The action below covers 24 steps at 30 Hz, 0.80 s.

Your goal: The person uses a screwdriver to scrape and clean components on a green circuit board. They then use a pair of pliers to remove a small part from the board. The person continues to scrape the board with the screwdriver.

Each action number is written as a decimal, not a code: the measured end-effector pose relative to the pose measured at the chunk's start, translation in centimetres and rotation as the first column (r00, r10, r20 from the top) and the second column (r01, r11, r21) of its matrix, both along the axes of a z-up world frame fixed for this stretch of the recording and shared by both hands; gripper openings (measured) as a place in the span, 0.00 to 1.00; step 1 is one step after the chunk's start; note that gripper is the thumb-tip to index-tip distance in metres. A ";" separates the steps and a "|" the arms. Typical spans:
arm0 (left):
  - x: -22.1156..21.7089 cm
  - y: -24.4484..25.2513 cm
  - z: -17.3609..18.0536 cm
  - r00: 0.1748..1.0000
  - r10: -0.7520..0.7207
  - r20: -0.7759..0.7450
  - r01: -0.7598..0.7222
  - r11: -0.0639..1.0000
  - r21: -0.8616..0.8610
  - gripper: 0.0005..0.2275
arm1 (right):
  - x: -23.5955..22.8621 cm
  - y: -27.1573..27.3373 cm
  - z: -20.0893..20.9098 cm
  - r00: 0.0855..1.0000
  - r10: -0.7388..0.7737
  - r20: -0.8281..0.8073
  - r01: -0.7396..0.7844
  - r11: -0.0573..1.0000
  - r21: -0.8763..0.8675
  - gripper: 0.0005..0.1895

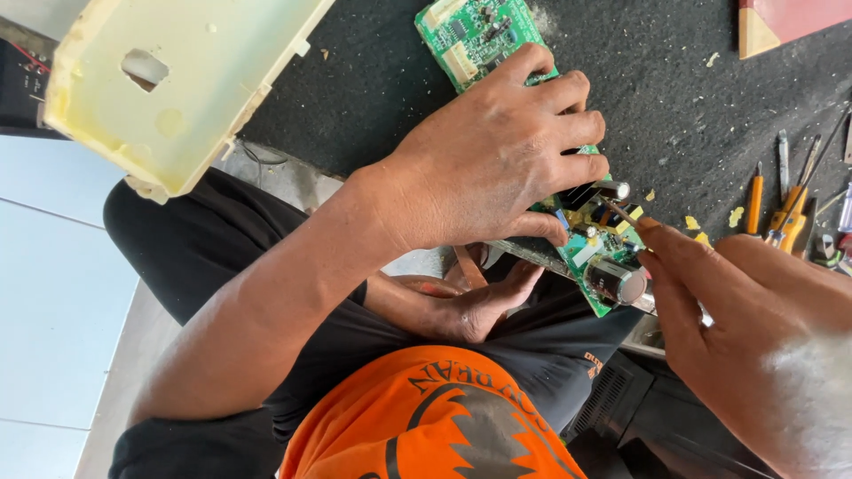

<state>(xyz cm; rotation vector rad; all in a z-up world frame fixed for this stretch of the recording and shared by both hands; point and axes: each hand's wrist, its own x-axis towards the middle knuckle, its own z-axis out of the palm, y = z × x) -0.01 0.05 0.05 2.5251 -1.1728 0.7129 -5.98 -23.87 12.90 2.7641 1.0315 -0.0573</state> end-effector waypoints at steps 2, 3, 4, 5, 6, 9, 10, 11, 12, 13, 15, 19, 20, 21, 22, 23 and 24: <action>0.0 0.0 0.0 1.000 0.002 0.006 -0.002 1.000 -0.003 0.27 | -0.1 0.1 -0.3 1.000 0.016 0.017 -0.017 0.999 0.041 0.09; 0.0 0.0 0.0 1.000 0.007 0.010 -0.007 1.000 0.006 0.27 | -0.2 -0.1 -0.6 0.999 0.015 0.047 -0.016 0.999 0.036 0.08; -0.1 0.0 0.1 1.000 0.012 0.015 -0.012 1.000 0.016 0.28 | -0.3 -0.2 -0.8 0.997 0.013 0.077 -0.016 0.999 0.032 0.07; 0.0 0.0 0.0 1.000 0.013 0.015 -0.014 1.000 0.015 0.28 | -0.3 -0.2 -0.8 0.997 0.015 0.077 -0.017 0.999 0.031 0.07; 0.0 -0.1 -0.1 1.000 0.011 0.009 -0.011 1.000 0.010 0.28 | -0.4 -0.2 -0.8 0.997 0.009 0.079 -0.010 1.000 0.008 0.08; 0.0 -0.1 -0.1 1.000 0.011 0.004 -0.011 1.000 0.005 0.28 | -0.6 -0.1 -1.0 0.994 0.009 0.106 -0.005 0.999 -0.041 0.08; 0.0 -0.1 -0.1 1.000 0.016 0.005 -0.016 1.000 0.005 0.28 | -0.6 -0.1 -1.1 0.991 0.017 0.131 -0.008 0.998 -0.068 0.07; 0.0 -0.2 -0.1 1.000 0.017 0.004 -0.017 1.000 0.004 0.28 | -0.4 -0.1 -1.1 0.991 0.018 0.130 -0.009 0.998 -0.069 0.07; 0.0 -0.2 -0.1 1.000 0.012 -0.002 -0.012 1.000 0.003 0.27 | -0.2 -0.1 -1.1 0.996 0.022 0.090 -0.021 1.000 -0.017 0.07; 0.1 -0.2 -0.1 1.000 0.007 -0.006 -0.007 1.000 0.002 0.27 | 0.0 0.0 -1.1 0.998 0.028 0.052 -0.030 0.999 0.036 0.07; -0.1 -0.1 -0.1 1.000 0.013 -0.006 -0.013 1.000 0.009 0.28 | 0.3 0.2 -0.8 0.999 0.030 0.045 -0.031 0.999 0.029 0.06; -0.2 -0.1 0.0 1.000 0.026 0.000 -0.026 0.999 0.025 0.29 | 1.3 0.7 -0.2 0.999 0.035 -0.013 -0.035 0.999 0.012 0.08; -0.1 0.0 0.1 1.000 0.026 0.003 -0.026 0.999 0.028 0.29 | 1.3 0.7 -0.4 0.999 0.035 -0.011 -0.035 0.999 0.015 0.08; -0.1 0.0 0.1 1.000 0.019 0.001 -0.019 0.999 0.027 0.28 | 1.2 0.5 -0.6 0.999 0.036 -0.005 -0.036 0.999 0.024 0.07; -0.1 -0.1 0.2 1.000 0.012 -0.001 -0.012 1.000 0.025 0.28 | 1.2 0.4 -0.8 0.999 0.036 0.001 -0.036 0.999 0.032 0.06; -0.1 -0.1 0.1 1.000 0.008 0.000 -0.008 1.000 0.027 0.28 | 1.1 0.4 -0.8 0.999 0.033 0.002 -0.033 0.999 0.034 0.06; 0.0 -0.1 0.1 1.000 0.012 0.014 -0.012 0.999 0.032 0.28 | 1.0 0.4 -0.9 0.999 0.029 0.036 -0.029 1.000 0.011 0.06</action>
